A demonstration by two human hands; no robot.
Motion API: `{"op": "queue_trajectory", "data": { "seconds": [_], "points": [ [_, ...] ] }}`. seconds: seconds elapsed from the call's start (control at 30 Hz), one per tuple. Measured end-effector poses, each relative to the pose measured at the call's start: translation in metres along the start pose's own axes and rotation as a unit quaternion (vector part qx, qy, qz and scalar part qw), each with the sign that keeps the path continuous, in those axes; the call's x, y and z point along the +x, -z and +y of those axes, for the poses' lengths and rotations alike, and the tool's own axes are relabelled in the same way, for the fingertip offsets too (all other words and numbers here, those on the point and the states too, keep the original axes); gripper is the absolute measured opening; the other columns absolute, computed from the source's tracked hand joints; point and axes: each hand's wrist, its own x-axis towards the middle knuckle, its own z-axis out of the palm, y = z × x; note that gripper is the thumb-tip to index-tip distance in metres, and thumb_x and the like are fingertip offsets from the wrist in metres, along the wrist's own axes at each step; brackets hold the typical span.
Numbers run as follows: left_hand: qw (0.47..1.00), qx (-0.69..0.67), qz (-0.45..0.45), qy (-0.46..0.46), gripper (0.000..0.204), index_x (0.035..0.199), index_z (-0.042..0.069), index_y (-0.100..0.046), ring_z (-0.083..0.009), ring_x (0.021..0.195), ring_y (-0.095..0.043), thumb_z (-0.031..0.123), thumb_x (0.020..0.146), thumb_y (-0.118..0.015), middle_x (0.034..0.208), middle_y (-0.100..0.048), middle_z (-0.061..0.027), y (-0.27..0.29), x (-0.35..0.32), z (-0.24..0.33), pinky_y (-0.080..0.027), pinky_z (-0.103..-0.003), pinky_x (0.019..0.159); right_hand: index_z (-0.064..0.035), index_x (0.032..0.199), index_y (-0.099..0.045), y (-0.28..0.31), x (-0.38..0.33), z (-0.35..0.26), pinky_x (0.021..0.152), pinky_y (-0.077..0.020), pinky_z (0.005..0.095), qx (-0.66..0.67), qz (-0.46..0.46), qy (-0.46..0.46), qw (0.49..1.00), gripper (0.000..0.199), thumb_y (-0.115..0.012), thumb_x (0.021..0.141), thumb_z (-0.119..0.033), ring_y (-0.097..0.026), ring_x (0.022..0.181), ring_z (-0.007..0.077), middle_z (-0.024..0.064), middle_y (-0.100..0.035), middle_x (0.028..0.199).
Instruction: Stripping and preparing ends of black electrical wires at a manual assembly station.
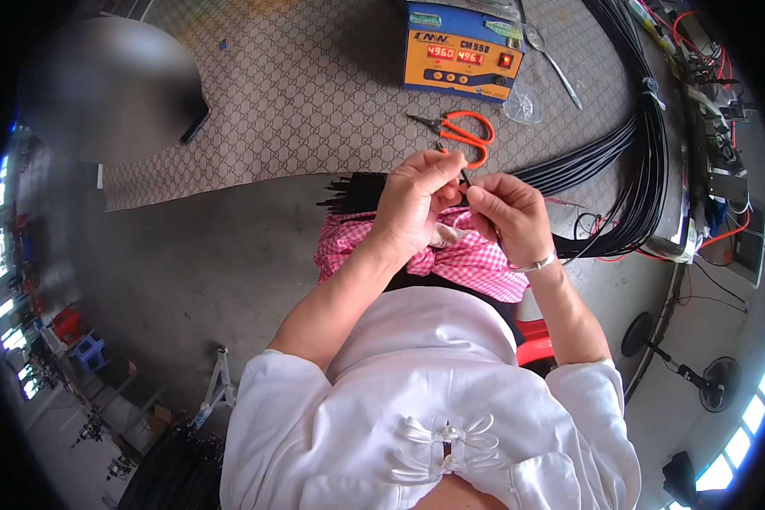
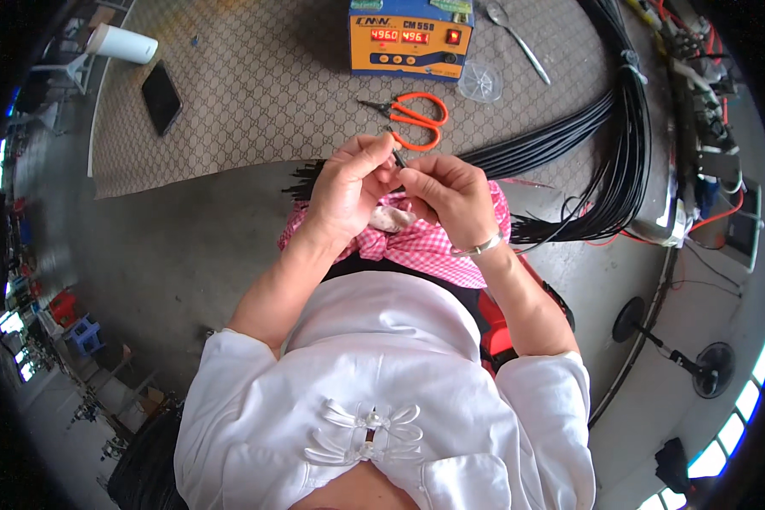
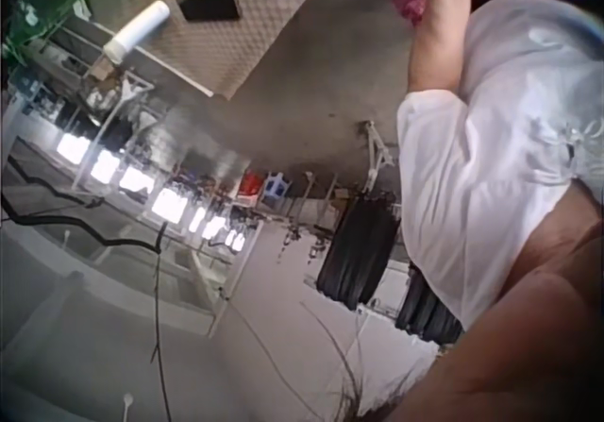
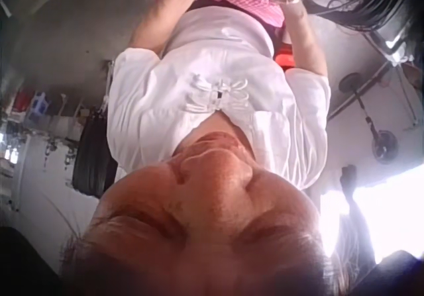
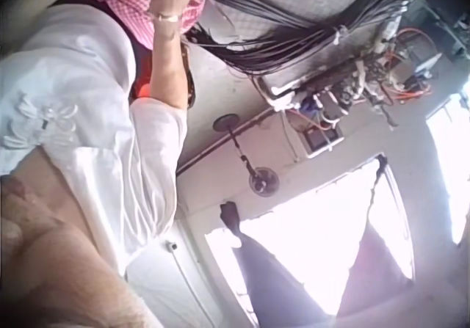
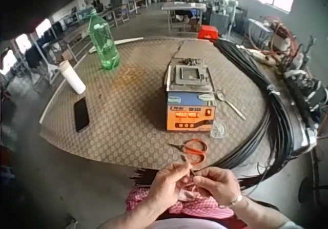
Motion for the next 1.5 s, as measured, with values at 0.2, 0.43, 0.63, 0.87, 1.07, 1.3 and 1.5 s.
{"op": "queue_trajectory", "data": {
  "seconds": [0.2,0.43,0.63,0.87,1.07,1.3,1.5],
  "points": [
    [0.995,0.093,-0.021,0.013,0.013,0.090,0.003,-0.057,-0.0075,0.067,-0.052,0.014,0.084,-0.055,0.076,-0.058,-0.0014,-0.002,-0.006,0.010,-0.044,-0.022,0.068,0.0000,0.084,-0.057,0.008,0.001,0.001,0.039,-0.0299,0.0172,0.115,-0.021,-0.041,0.992,0.016,-0.057,0.084,-0.016,-0.044,0.046,0.0060,0.0006,-0.052,0.062],
    [0.978,0.201,-0.034,-0.037,0.009,0.089,0.002,-0.057,-0.0094,0.069,-0.055,0.007,0.081,-0.056,0.077,-0.059,-0.0031,0.000,-0.008,0.014,-0.045,-0.022,0.068,-0.0011,0.085,-0.057,0.009,0.001,-0.001,0.040,-0.0290,0.0172,0.119,-0.050,-0.075,0.989,0.013,-0.058,0.083,-0.014,-0.044,0.048,0.0062,0.0015,-0.053,0.065],
    [0.994,0.079,-0.003,-0.078,0.010,0.086,0.002,-0.058,-0.0089,0.069,-0.053,0.010,0.079,-0.058,0.077,-0.058,-0.0024,-0.006,-0.006,-0.004,-0.044,-0.022,0.065,-0.0015,0.090,-0.056,0.009,0.006,0.006,0.039,-0.0258,0.0183,0.224,-0.106,-0.070,0.966,0.015,-0.054,0.085,-0.015,-0.038,0.047,0.0067,0.0026,-0.052,0.068],
    [0.993,-0.092,-0.062,0.035,0.016,0.092,0.004,-0.057,-0.0109,0.069,-0.054,0.017,0.083,-0.056,0.076,-0.056,-0.0008,-0.009,-0.004,-0.011,-0.044,-0.025,0.069,-0.0017,0.088,-0.057,0.006,0.011,0.008,0.040,-0.0269,0.0184,0.295,-0.166,-0.064,0.939,0.016,-0.053,0.086,-0.017,-0.043,0.049,0.0083,0.0029,-0.054,0.070],
    [1.000,-0.002,-0.016,0.000,0.014,0.093,0.003,-0.059,-0.0099,0.079,-0.054,0.013,0.083,-0.057,0.084,-0.059,-0.0021,-0.011,-0.009,-0.001,-0.043,-0.022,0.075,-0.0002,0.085,-0.058,0.008,0.007,-0.004,0.043,-0.0356,0.0181,0.152,-0.070,-0.017,0.986,0.010,-0.059,0.082,-0.010,-0.049,0.052,0.0073,0.0025,-0.056,0.068],
    [0.977,0.197,0.007,-0.085,0.014,0.090,-0.001,-0.059,-0.0072,0.075,-0.056,0.010,0.080,-0.060,0.082,-0.061,-0.0048,-0.010,-0.013,0.013,-0.046,-0.019,0.064,-0.0011,0.077,-0.059,0.008,0.006,-0.010,0.043,-0.0375,0.0158,-0.001,-0.003,0.034,0.999,0.006,-0.065,0.076,-0.003,-0.049,0.049,0.0043,0.0002,-0.056,0.064],
    [0.969,0.223,0.011,-0.108,0.013,0.089,-0.001,-0.059,-0.0073,0.074,-0.057,0.008,0.080,-0.060,0.081,-0.061,-0.0049,-0.009,-0.011,0.015,-0.046,-0.020,0.066,-0.0016,0.077,-0.058,0.004,0.006,-0.007,0.043,-0.0361,0.0165,0.013,0.002,0.043,0.999,0.007,-0.065,0.076,-0.003,-0.047,0.048,0.0043,-0.0005,-0.055,0.063]
  ]
}}
